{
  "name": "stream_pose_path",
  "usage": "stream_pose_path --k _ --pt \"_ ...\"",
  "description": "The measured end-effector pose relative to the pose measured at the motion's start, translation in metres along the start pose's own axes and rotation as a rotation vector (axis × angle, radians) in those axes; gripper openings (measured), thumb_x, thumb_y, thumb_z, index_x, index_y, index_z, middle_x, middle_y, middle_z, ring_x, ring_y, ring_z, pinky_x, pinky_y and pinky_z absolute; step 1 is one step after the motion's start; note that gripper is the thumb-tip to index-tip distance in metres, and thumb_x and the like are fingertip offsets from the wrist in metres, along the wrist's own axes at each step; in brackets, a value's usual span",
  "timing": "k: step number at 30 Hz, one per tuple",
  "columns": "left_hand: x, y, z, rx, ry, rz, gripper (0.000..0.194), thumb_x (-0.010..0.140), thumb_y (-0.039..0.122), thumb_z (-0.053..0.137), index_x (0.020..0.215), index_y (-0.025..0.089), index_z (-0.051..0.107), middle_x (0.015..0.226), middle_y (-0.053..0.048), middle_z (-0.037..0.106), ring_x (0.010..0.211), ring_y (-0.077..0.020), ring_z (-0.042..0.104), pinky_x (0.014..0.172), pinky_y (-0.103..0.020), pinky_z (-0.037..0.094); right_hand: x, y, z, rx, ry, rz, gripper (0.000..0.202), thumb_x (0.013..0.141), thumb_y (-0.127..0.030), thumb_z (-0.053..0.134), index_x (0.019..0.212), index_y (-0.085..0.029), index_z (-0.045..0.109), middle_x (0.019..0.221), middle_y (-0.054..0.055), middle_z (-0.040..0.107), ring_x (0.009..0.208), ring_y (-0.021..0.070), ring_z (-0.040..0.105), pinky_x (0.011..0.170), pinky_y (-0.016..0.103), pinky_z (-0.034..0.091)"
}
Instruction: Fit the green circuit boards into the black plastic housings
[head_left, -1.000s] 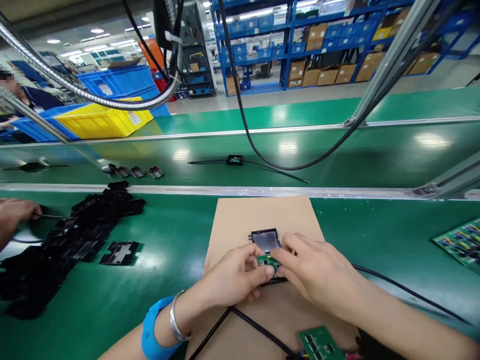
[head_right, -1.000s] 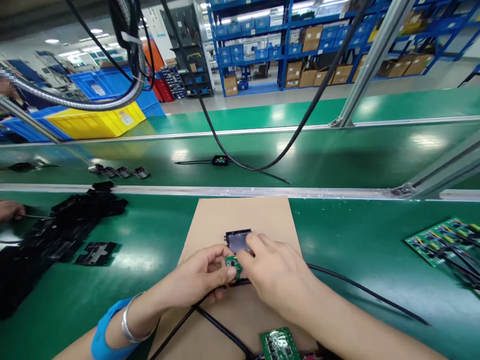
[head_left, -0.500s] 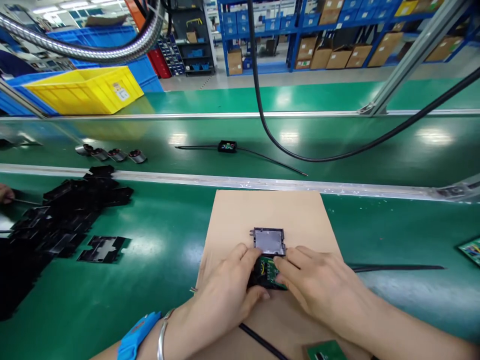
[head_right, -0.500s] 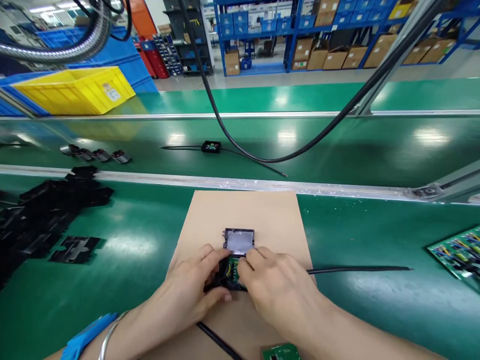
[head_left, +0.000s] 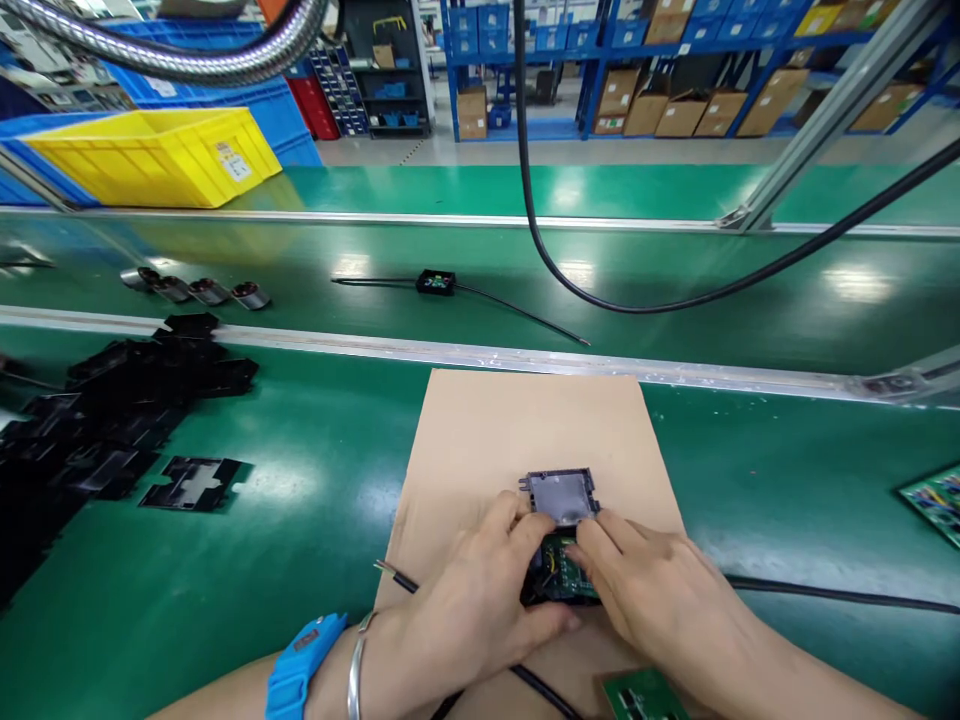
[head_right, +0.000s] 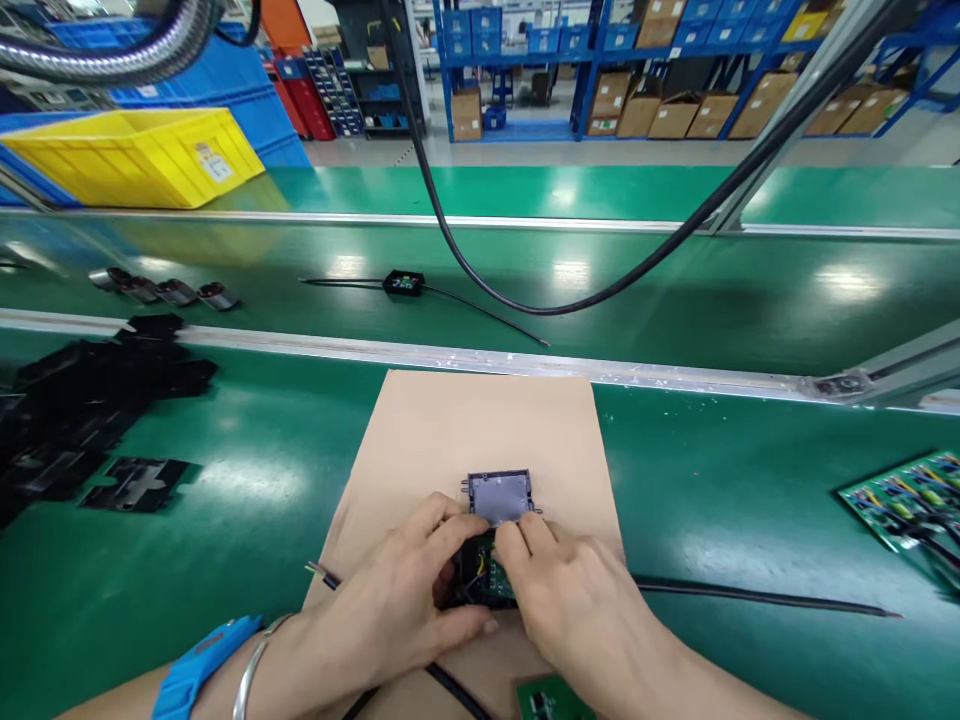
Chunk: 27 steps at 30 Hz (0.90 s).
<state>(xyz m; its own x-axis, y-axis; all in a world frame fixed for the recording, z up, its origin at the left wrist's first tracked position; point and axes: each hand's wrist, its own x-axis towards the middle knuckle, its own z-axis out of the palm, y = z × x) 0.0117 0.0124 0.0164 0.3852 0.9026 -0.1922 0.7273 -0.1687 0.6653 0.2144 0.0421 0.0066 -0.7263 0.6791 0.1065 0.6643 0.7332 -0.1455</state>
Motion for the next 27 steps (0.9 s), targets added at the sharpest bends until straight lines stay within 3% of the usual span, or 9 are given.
stream_pose_path --k 4,12,18,22,24,27 --pt "-0.004 -0.003 -0.002 0.007 -0.006 0.017 0.072 0.072 0.037 0.079 0.134 0.026 0.044 0.125 -0.008 0.050 0.099 -0.0275 0.060 0.085 -0.046 0.056 -0.002 0.000 -0.002 0.030 -0.001 -0.080 0.017 0.099 -0.019 0.037 0.083 -0.024 0.039 0.071 -0.001 0.050 0.055 0.0195 0.054 0.047 0.032 0.024" --pt "-0.006 -0.003 0.000 0.014 0.001 0.050 0.068 0.076 0.031 0.076 0.134 0.027 0.042 0.126 -0.007 0.052 0.101 -0.0271 0.061 0.088 -0.047 0.055 0.000 0.007 0.001 0.074 -0.002 -0.029 0.031 0.104 -0.030 0.021 0.083 -0.023 0.043 0.068 0.000 0.053 0.050 0.0179 0.055 0.047 0.032 0.028" --pt "-0.008 0.000 0.000 0.036 -0.001 0.052 0.064 0.080 0.032 0.071 0.136 0.024 0.041 0.125 -0.009 0.052 0.102 -0.0285 0.060 0.088 -0.048 0.055 0.005 0.006 -0.014 0.092 -0.104 -0.081 0.022 0.101 -0.022 0.033 0.085 -0.021 0.048 0.072 0.001 0.056 0.056 0.0186 0.057 0.049 0.031 0.033" --pt "-0.008 0.001 -0.001 0.013 -0.018 0.046 0.061 0.081 0.032 0.070 0.134 0.023 0.043 0.125 -0.010 0.053 0.101 -0.0286 0.060 0.089 -0.047 0.055 0.006 0.005 -0.017 0.152 -0.081 -0.107 0.023 0.101 -0.020 0.033 0.086 -0.021 0.050 0.074 0.002 0.056 0.062 0.0185 0.058 0.054 0.030 0.039" --pt "-0.008 0.000 0.000 -0.003 -0.023 0.053 0.060 0.080 0.032 0.072 0.133 0.024 0.044 0.124 -0.009 0.053 0.103 -0.0283 0.060 0.090 -0.047 0.054 0.006 0.007 -0.015 0.187 -0.069 -0.086 0.022 0.101 -0.021 0.034 0.087 -0.020 0.052 0.076 0.002 0.057 0.063 0.0187 0.058 0.055 0.031 0.041" --pt "-0.010 0.000 -0.001 -0.001 -0.016 0.068 0.066 0.080 0.029 0.071 0.137 0.025 0.038 0.127 -0.008 0.052 0.106 -0.0281 0.058 0.092 -0.046 0.053 0.006 0.009 -0.014 0.235 -0.148 -0.014 0.010 0.096 -0.023 0.045 0.093 -0.020 0.054 0.080 0.002 0.058 0.064 0.0207 0.060 0.055 0.032 0.044"
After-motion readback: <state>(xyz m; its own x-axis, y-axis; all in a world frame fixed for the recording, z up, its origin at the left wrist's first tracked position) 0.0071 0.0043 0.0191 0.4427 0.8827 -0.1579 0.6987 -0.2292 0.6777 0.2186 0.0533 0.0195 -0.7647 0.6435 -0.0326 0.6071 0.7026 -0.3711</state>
